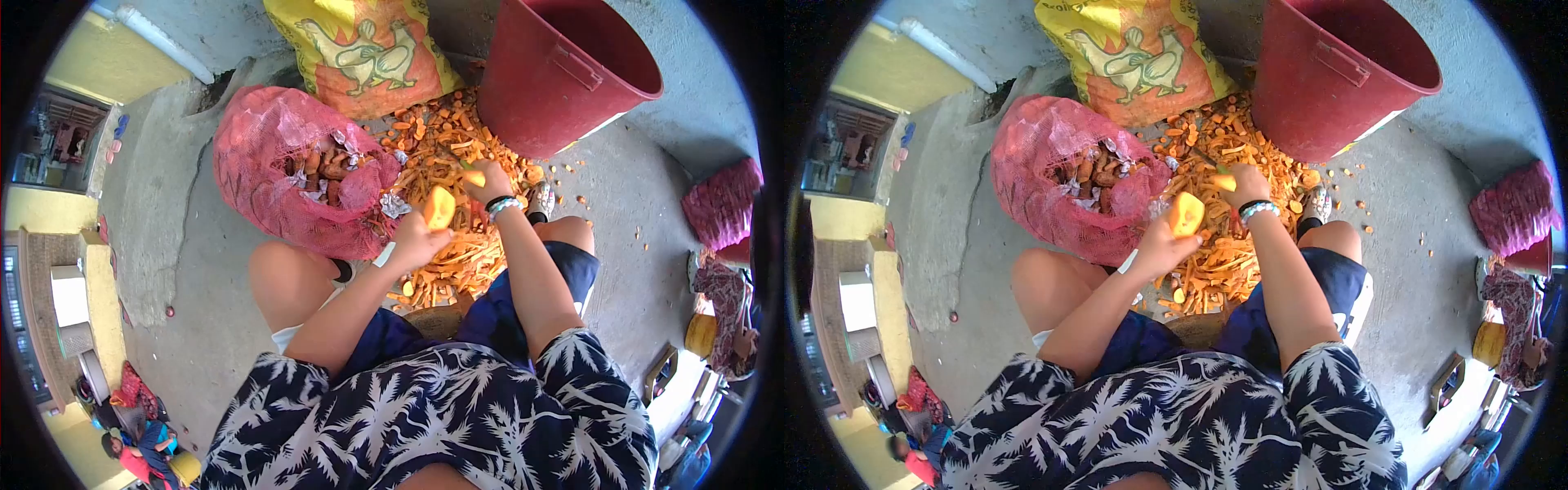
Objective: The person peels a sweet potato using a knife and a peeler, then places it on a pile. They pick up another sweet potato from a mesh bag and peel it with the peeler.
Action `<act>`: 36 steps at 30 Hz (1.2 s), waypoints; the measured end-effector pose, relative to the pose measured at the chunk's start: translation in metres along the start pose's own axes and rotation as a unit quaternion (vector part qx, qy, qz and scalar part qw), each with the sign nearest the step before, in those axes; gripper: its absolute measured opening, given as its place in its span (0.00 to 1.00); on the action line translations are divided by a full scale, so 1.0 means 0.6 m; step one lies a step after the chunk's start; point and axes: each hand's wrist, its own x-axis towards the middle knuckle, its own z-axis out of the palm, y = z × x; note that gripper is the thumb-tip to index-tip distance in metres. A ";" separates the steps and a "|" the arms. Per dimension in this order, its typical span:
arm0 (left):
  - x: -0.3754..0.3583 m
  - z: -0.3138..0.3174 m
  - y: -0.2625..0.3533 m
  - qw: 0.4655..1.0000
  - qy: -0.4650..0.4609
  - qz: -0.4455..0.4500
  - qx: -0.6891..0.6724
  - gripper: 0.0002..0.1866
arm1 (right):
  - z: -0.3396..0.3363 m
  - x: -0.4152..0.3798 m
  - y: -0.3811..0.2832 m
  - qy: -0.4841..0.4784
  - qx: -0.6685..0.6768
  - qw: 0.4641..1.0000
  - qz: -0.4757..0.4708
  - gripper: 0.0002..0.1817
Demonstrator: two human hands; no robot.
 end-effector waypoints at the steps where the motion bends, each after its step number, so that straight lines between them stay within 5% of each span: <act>1: 0.000 -0.009 0.010 0.999 0.029 -0.014 0.026 0.19 | -0.016 -0.013 -0.004 0.058 0.023 0.998 -0.014 0.14; 2: 0.008 -0.021 0.012 0.997 0.066 0.007 0.024 0.16 | -0.017 -0.006 0.002 0.058 0.021 0.998 -0.015 0.14; 5: 0.025 -0.086 0.040 0.973 -0.023 -0.162 -0.164 0.16 | -0.040 0.000 -0.006 -0.055 -0.086 0.991 0.085 0.13; 15: 0.023 -0.094 0.049 0.926 -0.020 -0.113 -0.360 0.12 | -0.059 -0.011 0.003 0.001 -0.151 0.987 0.063 0.12; 17: 0.025 -0.100 0.051 0.927 -0.026 -0.149 -0.343 0.11 | -0.075 -0.018 -0.015 0.057 -0.068 0.996 0.016 0.11; 19: 0.027 -0.099 0.048 0.927 -0.033 -0.186 -0.325 0.10 | -0.095 -0.048 -0.063 -0.001 0.102 0.995 -0.016 0.08; 21: 0.028 -0.095 0.043 0.935 -0.045 -0.174 -0.304 0.08 | -0.076 -0.075 -0.086 0.059 0.084 0.984 -0.144 0.10; 24: 0.027 -0.085 0.048 0.947 -0.038 -0.174 -0.266 0.07 | -0.049 -0.088 -0.091 0.052 0.042 0.980 -0.188 0.09; 36: 0.031 -0.059 0.049 0.948 -0.029 -0.219 -0.227 0.04 | 0.003 -0.055 -0.077 0.013 -0.028 0.989 -0.142 0.07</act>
